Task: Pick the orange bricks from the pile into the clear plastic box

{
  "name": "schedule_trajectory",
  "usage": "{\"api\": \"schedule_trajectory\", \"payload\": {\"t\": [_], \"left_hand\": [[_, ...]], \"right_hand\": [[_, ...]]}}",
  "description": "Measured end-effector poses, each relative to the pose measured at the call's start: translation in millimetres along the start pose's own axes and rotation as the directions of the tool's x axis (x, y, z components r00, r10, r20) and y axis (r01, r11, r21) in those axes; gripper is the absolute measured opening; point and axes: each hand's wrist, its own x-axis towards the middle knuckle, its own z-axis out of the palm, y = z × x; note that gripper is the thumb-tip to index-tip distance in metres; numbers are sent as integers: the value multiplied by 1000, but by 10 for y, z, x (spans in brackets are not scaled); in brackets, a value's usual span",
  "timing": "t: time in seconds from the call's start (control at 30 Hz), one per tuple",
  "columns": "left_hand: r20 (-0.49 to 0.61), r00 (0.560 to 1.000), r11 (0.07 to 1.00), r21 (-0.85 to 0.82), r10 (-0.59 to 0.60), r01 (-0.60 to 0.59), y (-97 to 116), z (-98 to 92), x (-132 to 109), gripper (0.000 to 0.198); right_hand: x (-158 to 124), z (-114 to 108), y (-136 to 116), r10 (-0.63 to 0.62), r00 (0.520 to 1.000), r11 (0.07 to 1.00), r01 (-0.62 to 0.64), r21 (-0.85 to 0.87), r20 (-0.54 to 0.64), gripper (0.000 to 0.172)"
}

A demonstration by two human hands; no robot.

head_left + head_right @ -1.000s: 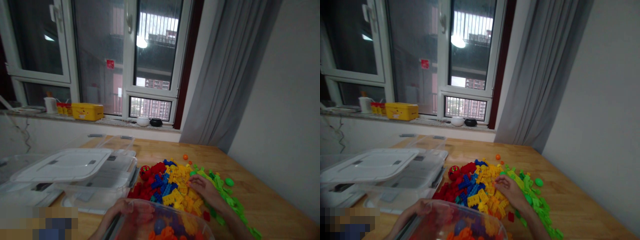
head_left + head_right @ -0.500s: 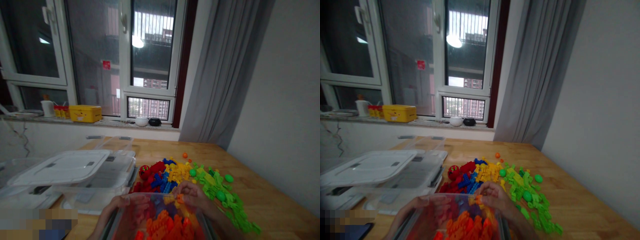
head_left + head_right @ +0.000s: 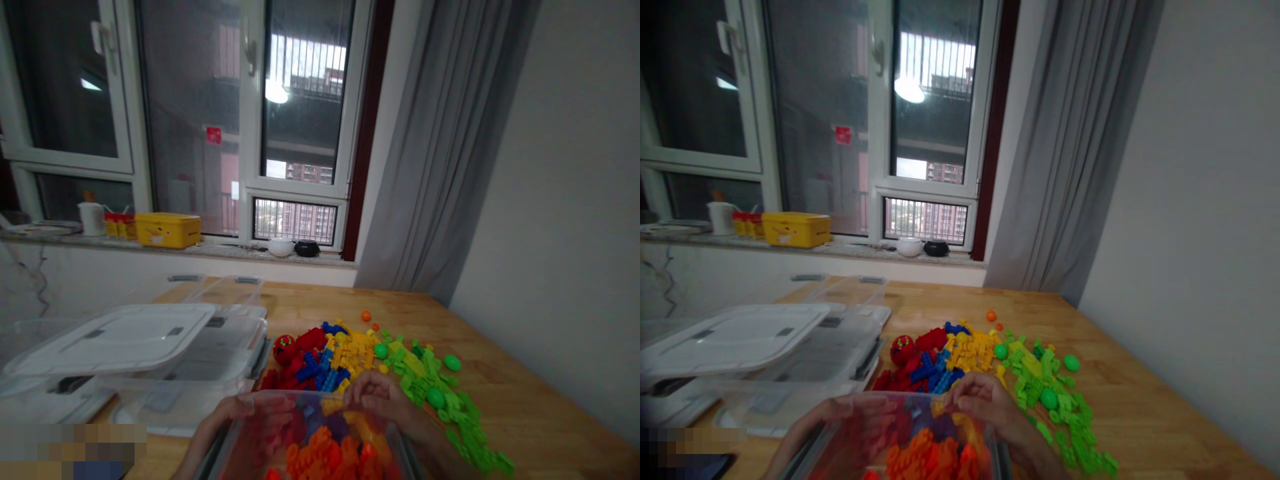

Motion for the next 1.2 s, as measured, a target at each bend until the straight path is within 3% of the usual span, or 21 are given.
{"api": "schedule_trajectory", "payload": {"t": [0.1, 0.17, 0.27, 0.33, 0.47, 0.6, 0.9, 1.2], "left_hand": [[-13, 1000, 1000, 9, 12, -11, 6, 28, -13, 50], [-22, 1000, 1000, 14, 13, -13, 11, 31, -20, 50], [-32, 999, 1000, 16, 11, -11, 11, -3, -12, 45], [-34, 999, 1000, 15, 8, -8, 5, -49, 6, 39], [-22, 1000, 1000, -16, 3, -3, -24, -134, 39, 27], [-64, 997, 998, -44, 35, -38, -55, -127, 25, 25], [-91, 996, 1000, -21, 13, -15, -29, -129, 21, 20], [-68, 991, 993, 22, 114, -113, -105, -48, 3, 40]], "right_hand": [[-1, -24, -45, 12, 982, 998, -24, -62, -189, 31], [15, -103, -22, -28, 959, 967, -45, -249, -282, 34], [31, -276, 70, -58, 958, 813, -118, -569, -282, 35], [17, -375, 122, -6, 970, 726, -164, -668, -244, 29], [-53, -437, 98, 165, 969, 685, -246, -686, -184, 17], [-103, -405, -13, 247, 956, 657, -284, -698, -157, 11], [-137, -569, 55, 347, 931, 665, -328, -671, -111, 17], [-134, -649, 135, 351, 933, 672, -309, -673, -77, 16]]}}
